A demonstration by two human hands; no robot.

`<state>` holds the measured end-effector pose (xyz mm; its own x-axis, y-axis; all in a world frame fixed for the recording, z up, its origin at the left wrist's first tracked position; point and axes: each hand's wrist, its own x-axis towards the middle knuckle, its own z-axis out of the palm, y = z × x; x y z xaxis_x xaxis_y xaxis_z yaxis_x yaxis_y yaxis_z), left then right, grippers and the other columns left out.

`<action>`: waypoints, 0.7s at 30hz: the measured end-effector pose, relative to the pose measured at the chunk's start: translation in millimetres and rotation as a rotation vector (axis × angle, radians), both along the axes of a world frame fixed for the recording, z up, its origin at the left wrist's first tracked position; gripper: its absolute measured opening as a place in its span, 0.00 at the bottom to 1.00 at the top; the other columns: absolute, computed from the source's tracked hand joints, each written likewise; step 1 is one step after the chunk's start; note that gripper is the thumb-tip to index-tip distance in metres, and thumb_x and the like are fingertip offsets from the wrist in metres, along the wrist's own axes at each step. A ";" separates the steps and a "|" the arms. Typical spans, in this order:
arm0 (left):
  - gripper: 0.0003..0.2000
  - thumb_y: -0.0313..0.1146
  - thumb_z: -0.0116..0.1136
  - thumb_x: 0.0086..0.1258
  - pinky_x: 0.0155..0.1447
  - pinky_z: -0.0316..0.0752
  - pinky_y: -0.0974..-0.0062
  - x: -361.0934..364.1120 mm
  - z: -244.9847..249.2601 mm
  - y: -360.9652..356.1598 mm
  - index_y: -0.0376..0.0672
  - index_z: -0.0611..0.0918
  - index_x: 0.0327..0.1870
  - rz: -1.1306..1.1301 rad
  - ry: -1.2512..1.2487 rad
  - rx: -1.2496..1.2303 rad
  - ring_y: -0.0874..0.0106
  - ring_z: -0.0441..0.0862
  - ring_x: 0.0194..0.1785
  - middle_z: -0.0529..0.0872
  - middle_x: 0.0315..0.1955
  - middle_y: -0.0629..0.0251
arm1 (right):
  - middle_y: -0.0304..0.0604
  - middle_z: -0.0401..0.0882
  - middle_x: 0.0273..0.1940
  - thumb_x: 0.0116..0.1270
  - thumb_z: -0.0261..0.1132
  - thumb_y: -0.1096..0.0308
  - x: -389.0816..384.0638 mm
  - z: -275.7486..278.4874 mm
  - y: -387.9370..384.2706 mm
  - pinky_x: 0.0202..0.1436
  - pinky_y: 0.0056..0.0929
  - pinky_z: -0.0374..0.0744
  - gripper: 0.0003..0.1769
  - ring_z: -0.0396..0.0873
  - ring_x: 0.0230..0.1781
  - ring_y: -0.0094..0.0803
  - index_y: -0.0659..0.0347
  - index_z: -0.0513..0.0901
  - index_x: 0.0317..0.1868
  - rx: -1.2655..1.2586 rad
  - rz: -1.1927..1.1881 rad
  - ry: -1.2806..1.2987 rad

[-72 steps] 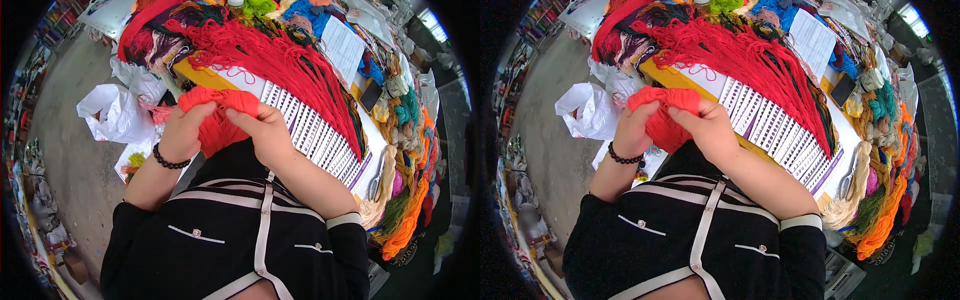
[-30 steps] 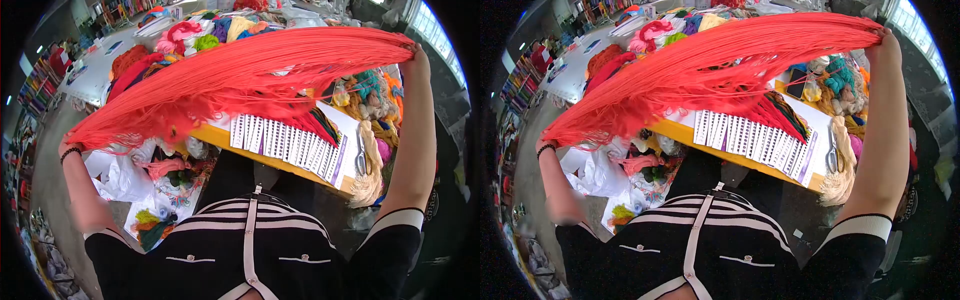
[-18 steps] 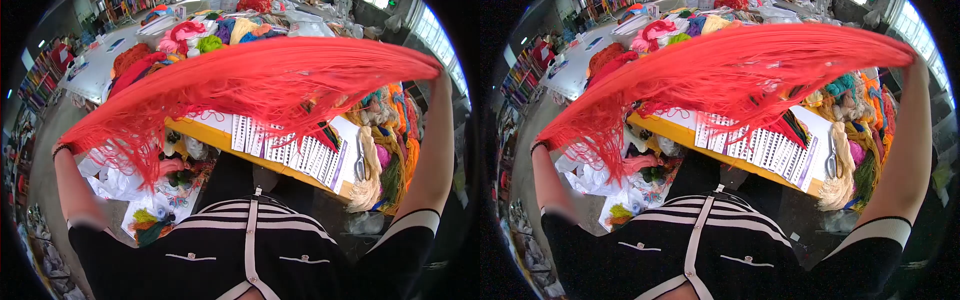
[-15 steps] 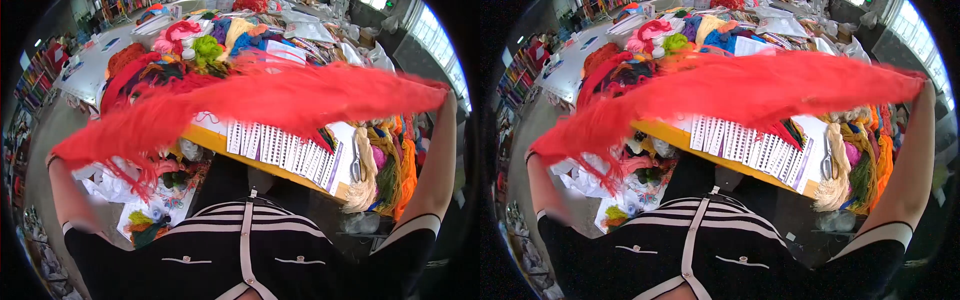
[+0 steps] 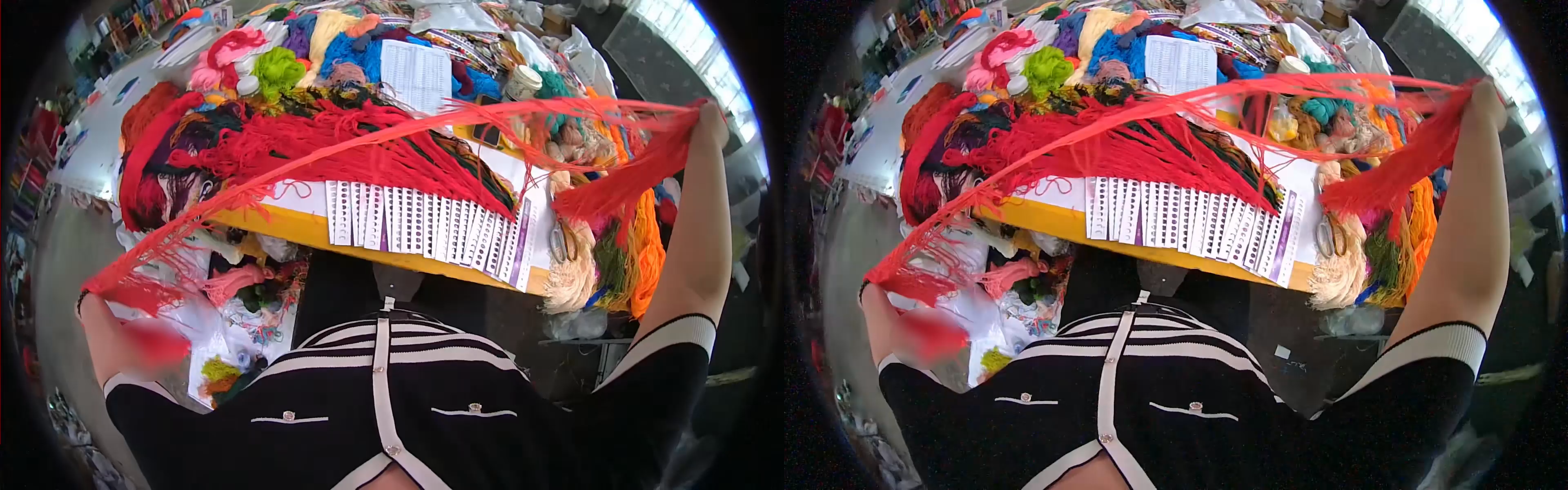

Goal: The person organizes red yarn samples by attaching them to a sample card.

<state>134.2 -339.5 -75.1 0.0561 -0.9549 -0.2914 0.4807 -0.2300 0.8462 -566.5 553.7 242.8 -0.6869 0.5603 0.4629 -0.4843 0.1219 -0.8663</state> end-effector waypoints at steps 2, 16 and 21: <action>0.12 0.33 0.43 0.72 0.37 0.75 0.70 24.3 -6.6 1.3 0.41 0.74 0.52 0.028 -0.019 0.008 0.73 0.75 0.34 0.78 0.29 0.68 | 0.44 0.80 0.36 0.57 0.64 0.60 -2.4 -12.6 0.0 0.37 0.28 0.78 0.20 0.79 0.32 0.32 0.71 0.77 0.42 -0.051 0.014 0.054; 0.19 0.24 0.51 0.60 0.33 0.71 0.85 -54.8 -84.4 261.8 0.37 0.73 0.55 -0.735 -0.382 -0.118 0.79 0.75 0.29 0.76 0.29 0.70 | 0.29 0.67 0.22 0.67 0.61 0.58 110.0 -69.9 -118.8 0.33 0.18 0.70 0.12 0.69 0.25 0.18 0.56 0.75 0.31 0.319 0.883 -0.406; 0.15 0.42 0.61 0.62 0.28 0.73 0.82 -162.8 -119.0 395.6 0.47 0.83 0.46 -1.100 -0.599 -0.099 0.80 0.76 0.30 0.82 0.31 0.72 | 0.28 0.67 0.20 0.67 0.61 0.59 107.2 -83.3 -125.5 0.34 0.18 0.72 0.11 0.70 0.24 0.19 0.55 0.74 0.31 0.206 0.918 -0.489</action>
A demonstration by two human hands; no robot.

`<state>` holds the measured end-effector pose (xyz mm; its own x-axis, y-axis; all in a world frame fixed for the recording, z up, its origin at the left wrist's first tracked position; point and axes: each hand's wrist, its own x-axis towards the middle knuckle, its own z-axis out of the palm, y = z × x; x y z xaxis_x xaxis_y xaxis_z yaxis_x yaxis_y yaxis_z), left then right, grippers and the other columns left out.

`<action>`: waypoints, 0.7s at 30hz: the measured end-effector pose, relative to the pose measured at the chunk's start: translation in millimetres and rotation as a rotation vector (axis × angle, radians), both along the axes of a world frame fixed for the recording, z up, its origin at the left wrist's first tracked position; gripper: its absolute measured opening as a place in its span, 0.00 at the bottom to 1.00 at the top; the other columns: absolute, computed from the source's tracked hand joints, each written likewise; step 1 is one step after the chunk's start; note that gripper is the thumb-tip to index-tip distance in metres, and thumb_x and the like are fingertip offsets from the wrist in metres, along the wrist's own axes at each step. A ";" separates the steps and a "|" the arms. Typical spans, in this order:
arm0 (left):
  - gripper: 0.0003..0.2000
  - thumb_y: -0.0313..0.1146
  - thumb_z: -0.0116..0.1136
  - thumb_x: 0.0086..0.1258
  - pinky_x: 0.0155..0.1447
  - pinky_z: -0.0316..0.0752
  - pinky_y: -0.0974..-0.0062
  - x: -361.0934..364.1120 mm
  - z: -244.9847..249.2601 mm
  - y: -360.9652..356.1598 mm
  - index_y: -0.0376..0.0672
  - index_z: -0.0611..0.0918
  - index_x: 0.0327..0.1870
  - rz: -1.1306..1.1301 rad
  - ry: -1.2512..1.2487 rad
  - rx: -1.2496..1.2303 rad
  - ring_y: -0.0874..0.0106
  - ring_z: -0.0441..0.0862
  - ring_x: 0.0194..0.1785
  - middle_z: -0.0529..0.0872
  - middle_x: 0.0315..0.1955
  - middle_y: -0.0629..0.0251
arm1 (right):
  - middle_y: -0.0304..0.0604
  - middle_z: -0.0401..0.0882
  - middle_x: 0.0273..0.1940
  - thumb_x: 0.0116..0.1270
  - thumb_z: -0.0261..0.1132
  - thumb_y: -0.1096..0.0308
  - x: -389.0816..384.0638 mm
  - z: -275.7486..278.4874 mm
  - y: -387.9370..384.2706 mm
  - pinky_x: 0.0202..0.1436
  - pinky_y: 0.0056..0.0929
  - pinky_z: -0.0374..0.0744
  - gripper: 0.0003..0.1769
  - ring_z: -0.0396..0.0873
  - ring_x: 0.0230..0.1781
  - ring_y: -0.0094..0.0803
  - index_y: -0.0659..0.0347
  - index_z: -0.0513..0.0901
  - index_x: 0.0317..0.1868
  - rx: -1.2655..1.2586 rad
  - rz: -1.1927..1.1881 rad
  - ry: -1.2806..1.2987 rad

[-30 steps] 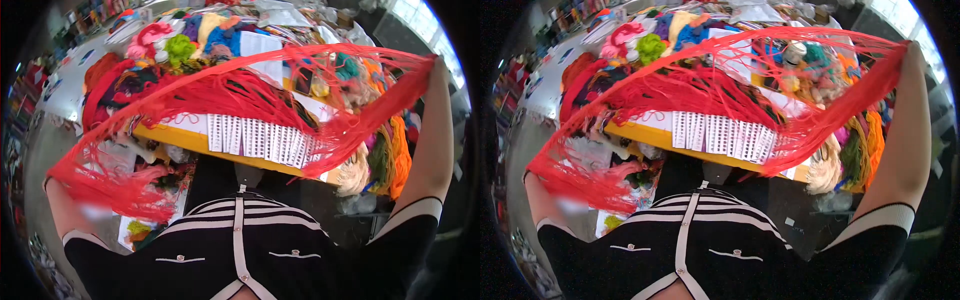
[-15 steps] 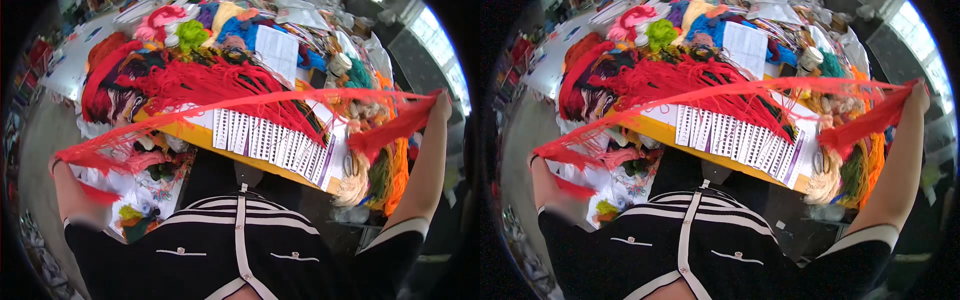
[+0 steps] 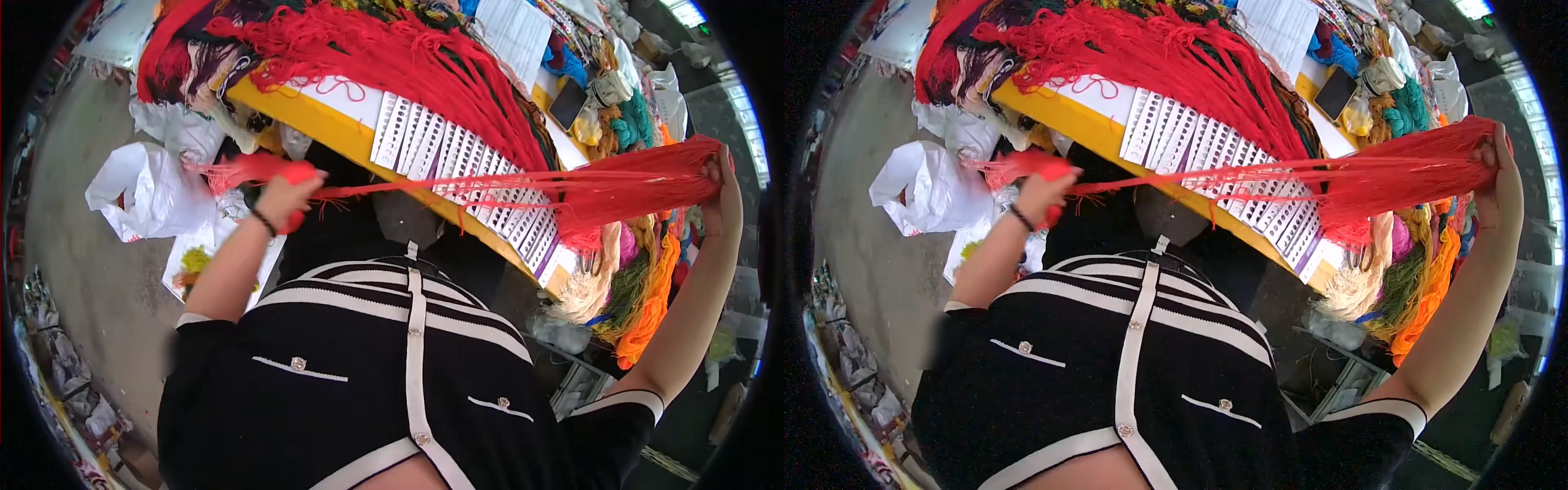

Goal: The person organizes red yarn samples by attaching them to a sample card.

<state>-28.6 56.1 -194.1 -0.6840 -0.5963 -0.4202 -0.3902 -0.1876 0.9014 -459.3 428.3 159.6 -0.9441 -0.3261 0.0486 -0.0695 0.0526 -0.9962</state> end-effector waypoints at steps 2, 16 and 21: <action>0.11 0.39 0.59 0.64 0.24 0.71 0.76 -19.9 -12.8 21.0 0.42 0.81 0.39 -0.221 -0.072 -0.316 0.75 0.74 0.20 0.78 0.22 0.71 | 0.28 0.67 0.20 0.67 0.61 0.59 -10.6 1.1 12.1 0.34 0.19 0.74 0.11 0.71 0.24 0.20 0.55 0.74 0.30 -0.008 0.009 -0.025; 0.09 0.39 0.59 0.64 0.28 0.69 0.81 16.5 -14.0 -6.2 0.44 0.80 0.35 0.117 0.092 0.035 0.82 0.70 0.21 0.75 0.21 0.76 | 0.32 0.71 0.18 0.68 0.60 0.58 -86.0 -3.3 136.7 0.36 0.30 0.78 0.11 0.75 0.24 0.25 0.56 0.75 0.34 -0.176 -0.145 -0.036; 0.13 0.41 0.57 0.63 0.41 0.74 0.63 -13.4 -42.3 12.2 0.39 0.80 0.38 -0.361 -0.196 -0.811 0.47 0.75 0.36 0.79 0.29 0.47 | 0.30 0.69 0.16 0.68 0.59 0.59 -83.3 2.3 130.9 0.37 0.25 0.78 0.11 0.74 0.23 0.21 0.56 0.74 0.32 -0.185 -0.122 -0.034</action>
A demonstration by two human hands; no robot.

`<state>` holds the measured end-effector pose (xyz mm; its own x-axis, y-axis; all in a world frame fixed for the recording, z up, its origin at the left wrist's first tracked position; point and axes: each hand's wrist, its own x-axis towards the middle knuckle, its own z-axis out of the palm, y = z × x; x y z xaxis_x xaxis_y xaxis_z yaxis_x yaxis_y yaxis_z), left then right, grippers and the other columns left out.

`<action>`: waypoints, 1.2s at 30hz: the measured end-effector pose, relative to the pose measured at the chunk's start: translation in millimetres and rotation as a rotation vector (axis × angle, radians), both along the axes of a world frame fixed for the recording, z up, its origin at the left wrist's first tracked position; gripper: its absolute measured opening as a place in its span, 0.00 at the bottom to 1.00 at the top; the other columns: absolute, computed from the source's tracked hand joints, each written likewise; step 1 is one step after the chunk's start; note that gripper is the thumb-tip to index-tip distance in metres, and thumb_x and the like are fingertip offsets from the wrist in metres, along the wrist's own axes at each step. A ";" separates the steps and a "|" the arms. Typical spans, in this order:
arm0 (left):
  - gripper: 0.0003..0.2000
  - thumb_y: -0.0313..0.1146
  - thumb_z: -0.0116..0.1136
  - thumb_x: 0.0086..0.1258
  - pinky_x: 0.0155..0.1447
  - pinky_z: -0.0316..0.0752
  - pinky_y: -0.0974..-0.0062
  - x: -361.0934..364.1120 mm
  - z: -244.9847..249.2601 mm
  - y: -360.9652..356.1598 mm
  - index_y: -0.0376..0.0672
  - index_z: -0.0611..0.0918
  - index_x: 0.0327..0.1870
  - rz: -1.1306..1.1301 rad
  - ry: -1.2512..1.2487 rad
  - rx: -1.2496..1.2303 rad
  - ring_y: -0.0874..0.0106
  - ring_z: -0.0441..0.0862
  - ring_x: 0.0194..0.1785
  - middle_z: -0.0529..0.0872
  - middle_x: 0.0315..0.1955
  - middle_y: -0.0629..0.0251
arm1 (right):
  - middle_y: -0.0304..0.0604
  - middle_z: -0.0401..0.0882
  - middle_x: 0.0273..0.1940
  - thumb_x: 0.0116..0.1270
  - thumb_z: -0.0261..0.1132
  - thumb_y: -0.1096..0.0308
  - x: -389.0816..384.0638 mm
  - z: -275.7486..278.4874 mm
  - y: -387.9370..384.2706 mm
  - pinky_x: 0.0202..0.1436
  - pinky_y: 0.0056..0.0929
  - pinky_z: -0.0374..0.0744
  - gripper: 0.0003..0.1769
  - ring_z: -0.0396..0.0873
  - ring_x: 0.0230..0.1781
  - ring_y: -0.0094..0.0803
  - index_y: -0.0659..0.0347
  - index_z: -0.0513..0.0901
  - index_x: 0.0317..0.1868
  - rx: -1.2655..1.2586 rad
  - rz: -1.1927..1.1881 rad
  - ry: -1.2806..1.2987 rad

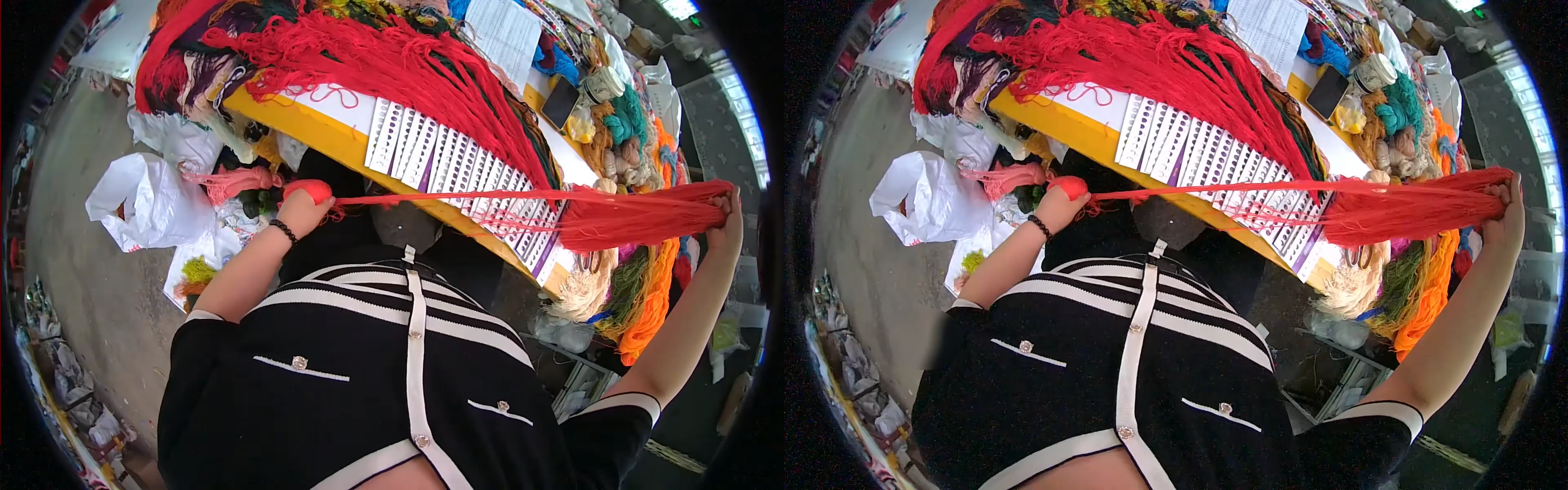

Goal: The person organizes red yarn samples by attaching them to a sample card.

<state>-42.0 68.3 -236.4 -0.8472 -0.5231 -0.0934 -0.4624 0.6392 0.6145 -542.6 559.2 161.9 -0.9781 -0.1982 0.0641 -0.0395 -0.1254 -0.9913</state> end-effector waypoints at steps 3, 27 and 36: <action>0.13 0.41 0.56 0.64 0.38 0.75 0.63 6.7 11.8 -7.9 0.39 0.80 0.39 0.139 0.216 0.281 0.54 0.79 0.33 0.81 0.31 0.53 | 0.32 0.73 0.19 0.69 0.58 0.56 -6.3 -0.3 11.7 0.40 0.29 0.79 0.13 0.76 0.26 0.23 0.57 0.75 0.34 0.024 0.003 0.002; 0.08 0.38 0.57 0.67 0.20 0.59 0.86 84.7 -25.9 -139.4 0.46 0.76 0.31 0.765 0.327 1.110 0.83 0.59 0.15 0.64 0.13 0.78 | 0.30 0.70 0.20 0.68 0.59 0.66 103.1 75.5 12.2 0.25 0.17 0.62 0.10 0.65 0.20 0.17 0.59 0.78 0.28 0.832 -0.073 0.200; 0.07 0.36 0.53 0.69 0.24 0.63 0.86 54.2 27.8 -165.3 0.47 0.75 0.30 0.879 0.610 1.063 0.84 0.59 0.15 0.62 0.12 0.80 | 0.50 0.83 0.35 0.61 0.64 0.60 123.3 128.9 40.3 0.38 0.35 0.79 0.17 0.81 0.33 0.40 0.69 0.82 0.36 1.043 -0.763 1.431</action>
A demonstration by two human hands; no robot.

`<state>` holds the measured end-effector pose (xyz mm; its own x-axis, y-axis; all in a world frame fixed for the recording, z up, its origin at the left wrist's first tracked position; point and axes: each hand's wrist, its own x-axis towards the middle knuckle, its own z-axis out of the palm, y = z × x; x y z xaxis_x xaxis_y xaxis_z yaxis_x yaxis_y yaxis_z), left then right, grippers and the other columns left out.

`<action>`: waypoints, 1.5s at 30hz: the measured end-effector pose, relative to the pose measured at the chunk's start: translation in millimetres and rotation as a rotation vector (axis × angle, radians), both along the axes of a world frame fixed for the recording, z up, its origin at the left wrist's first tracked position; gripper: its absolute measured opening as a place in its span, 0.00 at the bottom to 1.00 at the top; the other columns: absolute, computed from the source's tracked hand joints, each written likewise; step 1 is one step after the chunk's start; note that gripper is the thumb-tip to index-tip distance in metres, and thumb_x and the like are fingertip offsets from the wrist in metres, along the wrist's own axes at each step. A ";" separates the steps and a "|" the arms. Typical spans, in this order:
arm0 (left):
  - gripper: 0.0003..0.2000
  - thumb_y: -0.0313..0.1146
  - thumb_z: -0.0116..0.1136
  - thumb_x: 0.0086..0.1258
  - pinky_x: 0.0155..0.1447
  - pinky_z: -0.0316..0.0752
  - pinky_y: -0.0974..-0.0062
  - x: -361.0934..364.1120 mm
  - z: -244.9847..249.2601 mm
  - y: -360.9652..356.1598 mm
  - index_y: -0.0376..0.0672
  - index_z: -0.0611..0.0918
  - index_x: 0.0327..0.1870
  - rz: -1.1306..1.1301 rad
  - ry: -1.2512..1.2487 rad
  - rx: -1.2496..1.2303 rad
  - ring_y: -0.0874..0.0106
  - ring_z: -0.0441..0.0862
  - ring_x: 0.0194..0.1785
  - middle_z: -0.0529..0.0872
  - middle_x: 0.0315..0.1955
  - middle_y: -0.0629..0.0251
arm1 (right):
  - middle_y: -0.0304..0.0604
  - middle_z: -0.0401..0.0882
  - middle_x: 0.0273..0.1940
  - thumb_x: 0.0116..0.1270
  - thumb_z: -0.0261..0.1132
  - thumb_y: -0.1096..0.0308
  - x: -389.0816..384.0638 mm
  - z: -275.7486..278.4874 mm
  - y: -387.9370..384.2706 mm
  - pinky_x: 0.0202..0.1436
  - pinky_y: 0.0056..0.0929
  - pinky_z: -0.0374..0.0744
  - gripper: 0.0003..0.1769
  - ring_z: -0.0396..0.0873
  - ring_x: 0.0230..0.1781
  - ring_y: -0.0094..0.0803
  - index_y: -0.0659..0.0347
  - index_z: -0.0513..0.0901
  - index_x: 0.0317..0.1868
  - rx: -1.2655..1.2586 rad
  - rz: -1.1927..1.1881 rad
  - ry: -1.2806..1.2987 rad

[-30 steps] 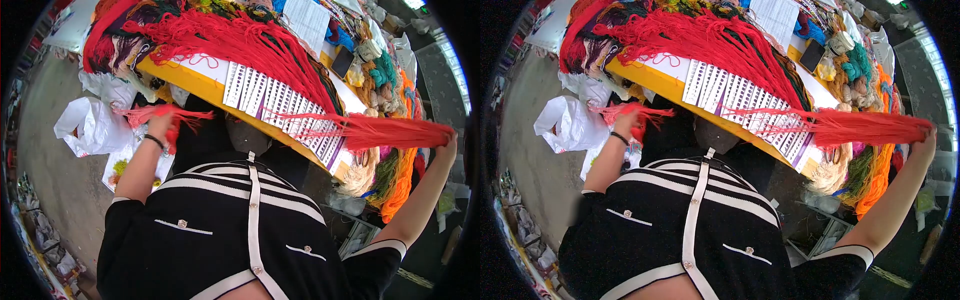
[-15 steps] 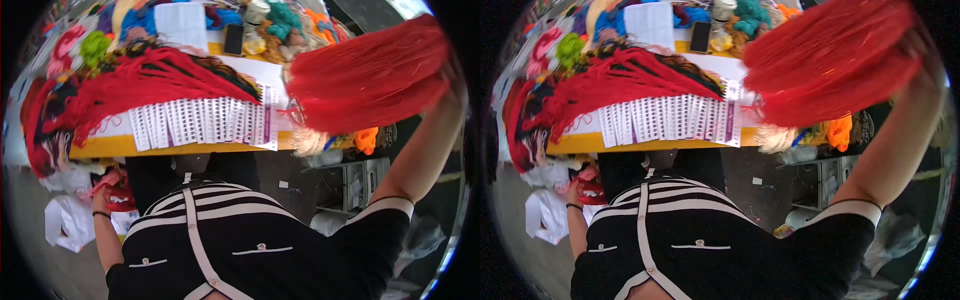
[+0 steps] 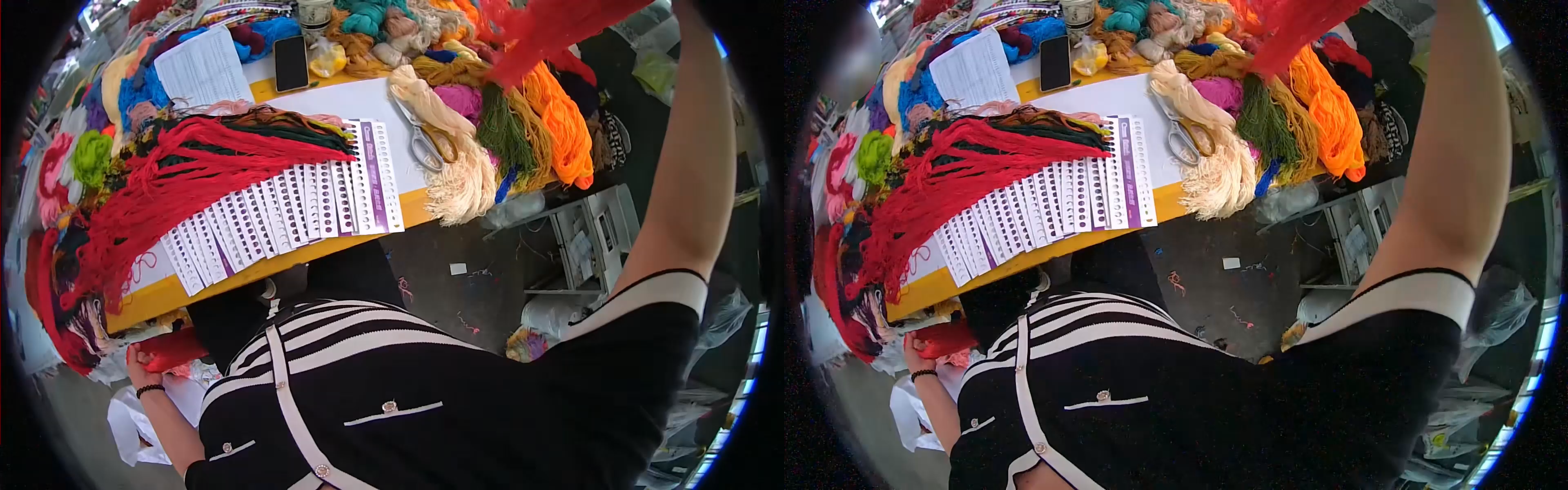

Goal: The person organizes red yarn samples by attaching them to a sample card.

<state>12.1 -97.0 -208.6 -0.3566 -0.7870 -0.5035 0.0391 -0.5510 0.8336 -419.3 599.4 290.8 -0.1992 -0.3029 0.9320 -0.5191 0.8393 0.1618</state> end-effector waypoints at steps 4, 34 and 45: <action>0.09 0.38 0.53 0.70 0.27 0.64 0.83 3.6 -8.9 -9.6 0.47 0.74 0.29 -0.033 -0.002 0.062 0.84 0.57 0.14 0.61 0.10 0.80 | 0.34 0.71 0.17 0.65 0.59 0.62 3.9 -123.5 32.5 0.32 0.33 0.76 0.14 0.72 0.19 0.23 0.65 0.78 0.43 -0.263 -0.185 -0.831; 0.33 0.19 0.50 0.62 0.54 0.72 0.75 -67.1 177.5 196.0 0.43 0.55 0.70 -0.414 0.519 -0.388 0.70 0.75 0.55 0.64 0.65 0.55 | 0.53 0.73 0.53 0.51 0.73 0.64 228.6 -375.1 -404.5 0.59 0.29 0.70 0.46 0.72 0.55 0.35 0.67 0.57 0.66 0.070 1.757 -1.829; 0.22 0.36 0.47 0.72 0.59 0.69 0.68 -40.8 93.9 124.2 0.42 0.64 0.65 -0.427 0.369 0.014 0.67 0.74 0.55 0.73 0.57 0.57 | 0.45 0.78 0.25 0.71 0.48 0.45 277.5 -388.3 -452.3 0.15 0.26 0.69 0.25 0.73 0.16 0.29 0.62 0.73 0.45 0.012 1.214 -2.864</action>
